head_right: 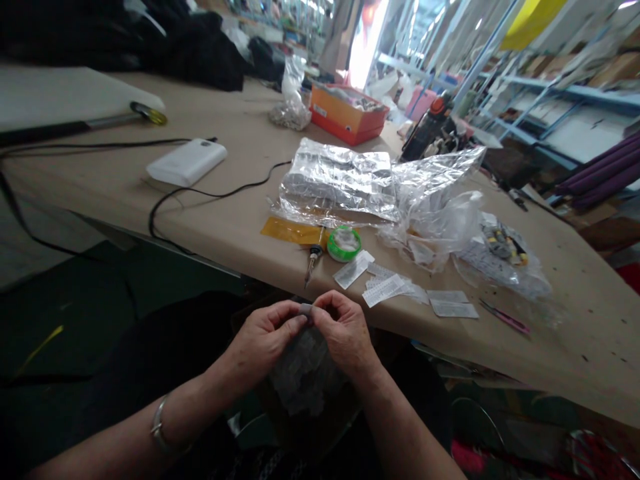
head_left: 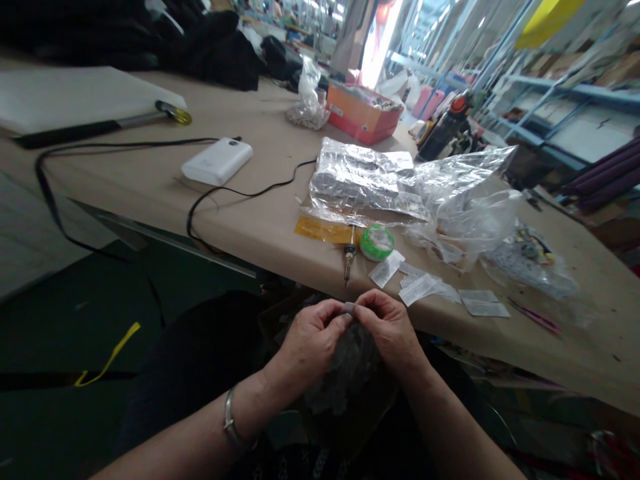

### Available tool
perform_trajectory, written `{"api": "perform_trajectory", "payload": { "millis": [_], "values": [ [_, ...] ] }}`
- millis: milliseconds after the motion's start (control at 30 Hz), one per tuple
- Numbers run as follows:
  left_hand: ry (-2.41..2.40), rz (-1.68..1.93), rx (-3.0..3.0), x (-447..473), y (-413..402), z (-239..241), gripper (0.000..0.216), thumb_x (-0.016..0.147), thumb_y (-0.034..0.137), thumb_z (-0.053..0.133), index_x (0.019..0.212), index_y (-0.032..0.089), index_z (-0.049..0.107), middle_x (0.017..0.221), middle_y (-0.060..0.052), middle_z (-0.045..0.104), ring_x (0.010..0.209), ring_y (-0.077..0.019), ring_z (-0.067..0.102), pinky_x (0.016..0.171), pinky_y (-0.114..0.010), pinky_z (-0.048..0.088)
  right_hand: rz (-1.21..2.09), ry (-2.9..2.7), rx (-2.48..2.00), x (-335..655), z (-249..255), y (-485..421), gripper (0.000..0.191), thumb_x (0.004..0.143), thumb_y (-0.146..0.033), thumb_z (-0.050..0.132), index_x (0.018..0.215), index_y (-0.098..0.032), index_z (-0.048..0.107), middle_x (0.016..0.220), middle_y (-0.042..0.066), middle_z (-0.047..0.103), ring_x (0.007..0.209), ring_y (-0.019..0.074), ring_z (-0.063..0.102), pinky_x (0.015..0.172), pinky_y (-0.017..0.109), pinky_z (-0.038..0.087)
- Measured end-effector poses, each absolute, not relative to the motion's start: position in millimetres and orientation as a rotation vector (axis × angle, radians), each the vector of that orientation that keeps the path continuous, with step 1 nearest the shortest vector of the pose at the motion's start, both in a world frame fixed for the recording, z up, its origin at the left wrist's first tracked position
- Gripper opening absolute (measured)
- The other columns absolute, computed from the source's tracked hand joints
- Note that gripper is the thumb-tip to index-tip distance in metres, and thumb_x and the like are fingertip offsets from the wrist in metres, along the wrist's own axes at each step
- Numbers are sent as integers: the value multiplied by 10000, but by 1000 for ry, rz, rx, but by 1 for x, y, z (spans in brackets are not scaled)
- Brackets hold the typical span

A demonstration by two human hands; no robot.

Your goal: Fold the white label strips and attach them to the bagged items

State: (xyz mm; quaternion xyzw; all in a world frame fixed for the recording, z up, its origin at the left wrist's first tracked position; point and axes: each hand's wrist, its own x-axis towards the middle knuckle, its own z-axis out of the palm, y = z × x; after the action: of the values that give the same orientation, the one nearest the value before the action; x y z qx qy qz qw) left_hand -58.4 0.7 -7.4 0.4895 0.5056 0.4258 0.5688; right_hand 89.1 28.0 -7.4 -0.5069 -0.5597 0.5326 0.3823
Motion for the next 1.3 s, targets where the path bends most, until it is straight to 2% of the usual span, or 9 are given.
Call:
{"api": "perform_trajectory", "payload": {
  "millis": [200,567,1167,1300],
  "values": [
    [1357,1078,1314,-68,14,0,169,795,282,539,764,176,666,705,-7,667,654,-136,575,619,-216,423,1132,-1599,-1346,80,-5,37,106,745,-258,581,684,-172,576,587,-43,529,553,95,466,541,206,389],
    [1375,1138,1425,-69,21,-5,188,813,249,509,727,176,659,659,3,640,622,-117,551,595,-202,403,951,-1707,-1328,75,-10,40,91,772,-238,549,700,-189,576,602,-41,545,562,105,498,558,211,408],
    [1383,1183,1504,-69,31,-12,197,836,262,498,752,173,652,684,7,637,640,-110,557,619,-188,409,890,-1718,-1322,75,-11,49,87,785,-229,545,717,-188,578,599,-42,548,558,105,503,556,215,403],
    [1389,1179,1521,-68,31,-11,200,840,260,494,747,170,646,683,6,640,634,-106,561,617,-187,414,935,-1690,-1318,74,-12,47,114,805,-270,558,734,-186,587,620,-25,587,582,114,548,573,220,432]
  ]
}}
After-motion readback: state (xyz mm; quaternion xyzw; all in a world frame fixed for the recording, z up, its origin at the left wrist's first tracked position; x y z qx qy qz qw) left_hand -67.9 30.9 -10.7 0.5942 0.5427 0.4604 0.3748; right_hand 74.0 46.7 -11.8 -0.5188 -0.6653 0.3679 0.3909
